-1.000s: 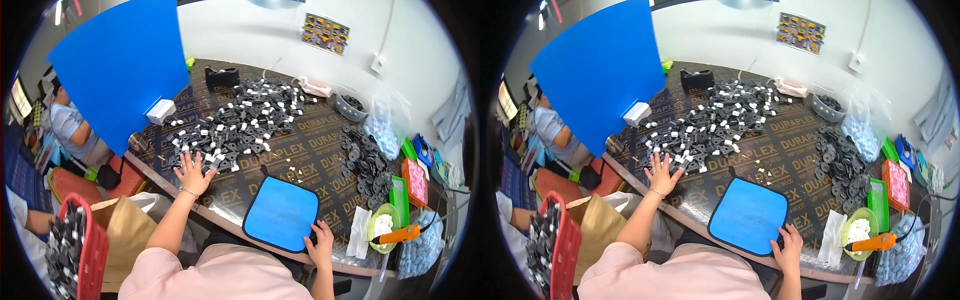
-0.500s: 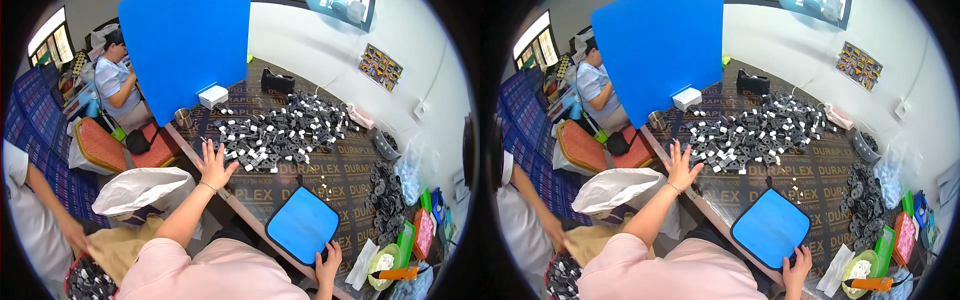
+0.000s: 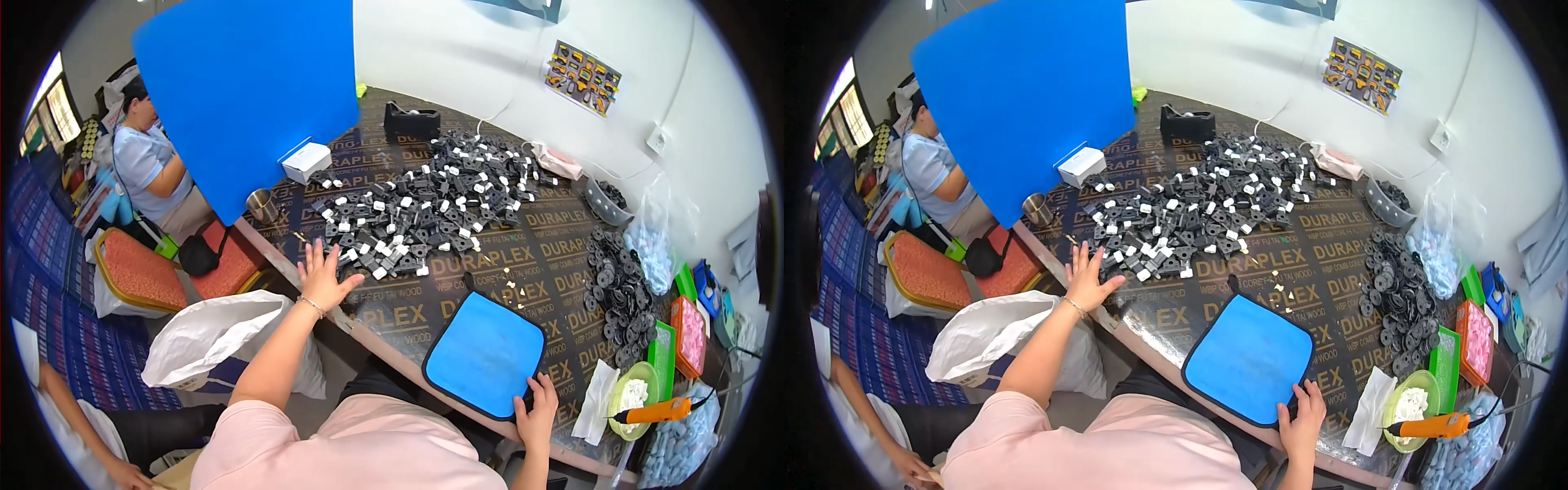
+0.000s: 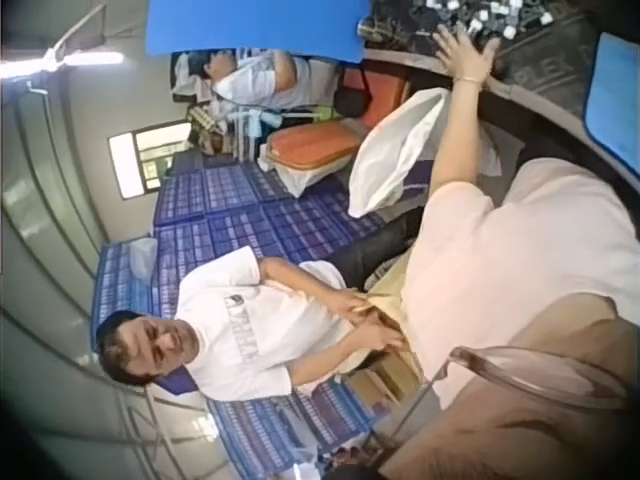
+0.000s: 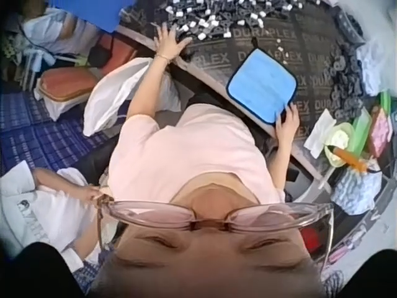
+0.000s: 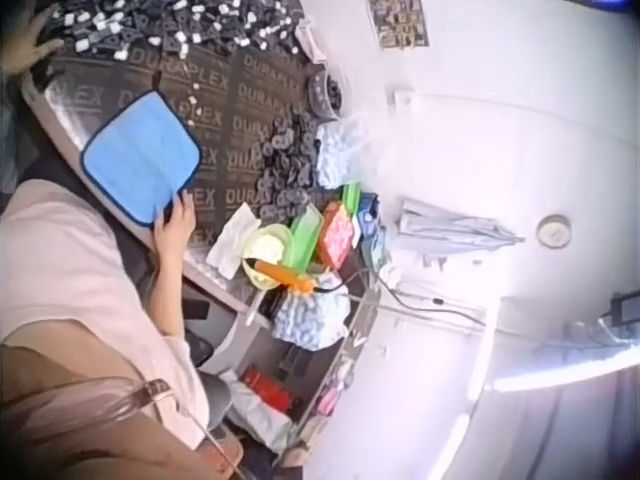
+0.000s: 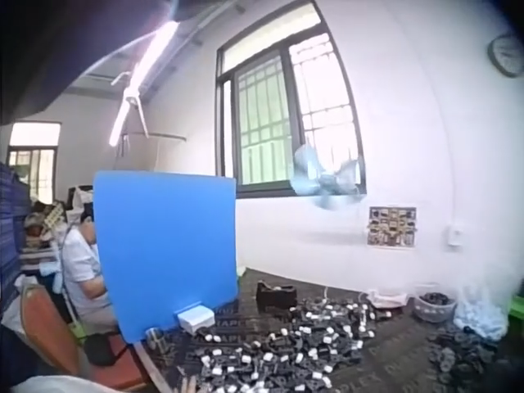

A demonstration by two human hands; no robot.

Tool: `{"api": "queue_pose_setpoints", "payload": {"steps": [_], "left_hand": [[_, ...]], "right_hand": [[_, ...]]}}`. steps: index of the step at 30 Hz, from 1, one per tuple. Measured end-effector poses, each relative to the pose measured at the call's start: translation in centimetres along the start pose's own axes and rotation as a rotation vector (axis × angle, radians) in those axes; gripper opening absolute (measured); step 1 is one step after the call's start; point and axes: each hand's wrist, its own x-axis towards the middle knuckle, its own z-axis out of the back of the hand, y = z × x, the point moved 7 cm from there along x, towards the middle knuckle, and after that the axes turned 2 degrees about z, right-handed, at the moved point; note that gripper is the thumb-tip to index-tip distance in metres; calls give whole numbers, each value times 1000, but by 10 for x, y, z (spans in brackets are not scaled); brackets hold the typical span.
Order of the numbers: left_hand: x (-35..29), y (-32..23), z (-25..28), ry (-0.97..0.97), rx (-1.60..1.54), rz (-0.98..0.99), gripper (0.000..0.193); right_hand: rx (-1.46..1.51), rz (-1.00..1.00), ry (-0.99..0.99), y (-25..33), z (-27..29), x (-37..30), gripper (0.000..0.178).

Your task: Sorting and gathering small plastic components into baskets and bags on a factory workbench.

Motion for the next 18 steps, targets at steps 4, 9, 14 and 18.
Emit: {"api": "queue_pose_setpoints", "payload": {"steps": [4,9,14,18], "left_hand": [[21,-11,10,21,37,76,128],[38,-7,-9,28,96,85,125],[17,-21,2,-120,109,-57,120],[-7,-22,64,-447,-25,-283,115]], "right_hand": [[-1,-23,-27,0,1,-1,47],[14,-11,-25,1,0,3,45],[11,-21,-12,-3,2,4,47],[-4,-48,-24,20,17,19,51]]}}
